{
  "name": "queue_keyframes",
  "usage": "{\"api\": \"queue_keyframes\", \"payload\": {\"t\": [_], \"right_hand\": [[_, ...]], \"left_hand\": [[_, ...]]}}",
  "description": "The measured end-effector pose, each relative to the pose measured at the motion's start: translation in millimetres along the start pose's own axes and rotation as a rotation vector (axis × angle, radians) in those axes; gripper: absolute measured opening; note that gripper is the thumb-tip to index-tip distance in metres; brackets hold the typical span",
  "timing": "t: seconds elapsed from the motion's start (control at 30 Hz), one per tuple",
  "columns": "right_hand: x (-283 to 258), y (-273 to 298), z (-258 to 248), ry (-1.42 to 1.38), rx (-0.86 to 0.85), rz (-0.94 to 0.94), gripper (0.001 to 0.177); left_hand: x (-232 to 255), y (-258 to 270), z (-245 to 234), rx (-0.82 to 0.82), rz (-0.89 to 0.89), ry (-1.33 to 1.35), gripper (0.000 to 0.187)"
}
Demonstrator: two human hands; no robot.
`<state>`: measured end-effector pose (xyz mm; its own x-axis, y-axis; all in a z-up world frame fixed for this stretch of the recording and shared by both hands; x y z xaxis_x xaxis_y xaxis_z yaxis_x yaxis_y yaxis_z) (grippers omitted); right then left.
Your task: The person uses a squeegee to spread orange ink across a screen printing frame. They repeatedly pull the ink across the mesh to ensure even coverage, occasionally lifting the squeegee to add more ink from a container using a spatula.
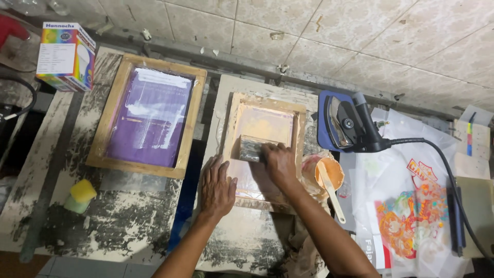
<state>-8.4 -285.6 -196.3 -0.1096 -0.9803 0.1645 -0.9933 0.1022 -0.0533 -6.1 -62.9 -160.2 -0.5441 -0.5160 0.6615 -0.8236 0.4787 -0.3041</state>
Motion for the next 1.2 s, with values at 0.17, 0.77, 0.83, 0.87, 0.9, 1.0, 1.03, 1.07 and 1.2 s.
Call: {"api": "queue_keyframes", "payload": {"t": [0.17, 0.77, 0.83, 0.87, 0.9, 1.0, 1.03, 1.07, 1.2], "right_hand": [[15, -29, -21, 0.029, 0.163, 0.09, 0.003], [66, -81, 34, 0.014, 0.166, 0.132, 0.007], [69, -93, 53, 0.057, 0.156, 0.139, 0.01], [66, -95, 54, 0.031, 0.12, 0.118, 0.006], [62, -97, 56, 0.005, 0.084, 0.096, 0.003], [40, -72, 20, -0.026, 0.047, 0.069, 0.008], [31, -55, 11, -0.026, 0.038, 0.067, 0.008], [25, -47, 3, -0.025, 0.004, 0.052, 0.007], [14, -18, -27, -0.034, -0.063, 0.014, 0.005]], "left_hand": [[-13, -10, 8, -0.064, -0.027, -0.063, 0.059], [-16, -12, 8, -0.02, -0.019, -0.065, 0.032], [-15, -13, 8, -0.025, -0.006, -0.055, 0.033], [-15, -13, 8, -0.006, 0.005, -0.054, 0.032], [-16, -13, 8, 0.013, 0.016, -0.053, 0.031], [-15, -15, 8, 0.021, 0.024, -0.055, 0.031], [-13, -8, 6, 0.016, 0.016, -0.051, 0.031], [-13, -11, 5, 0.02, 0.017, -0.05, 0.031], [-16, -11, 8, 0.025, 0.008, -0.063, 0.033]]}}
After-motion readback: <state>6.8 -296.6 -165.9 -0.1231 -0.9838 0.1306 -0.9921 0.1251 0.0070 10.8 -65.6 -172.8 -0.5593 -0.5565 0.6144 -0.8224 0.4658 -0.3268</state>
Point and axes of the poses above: each hand's wrist, its own y-axis away from the middle knuckle, its own z-axis out of the palm, x = y × z, the point moved 6 cm from there along -y, towards the middle knuckle, and after that the axes turned 13 degrees about y, right-handed, at the moved point
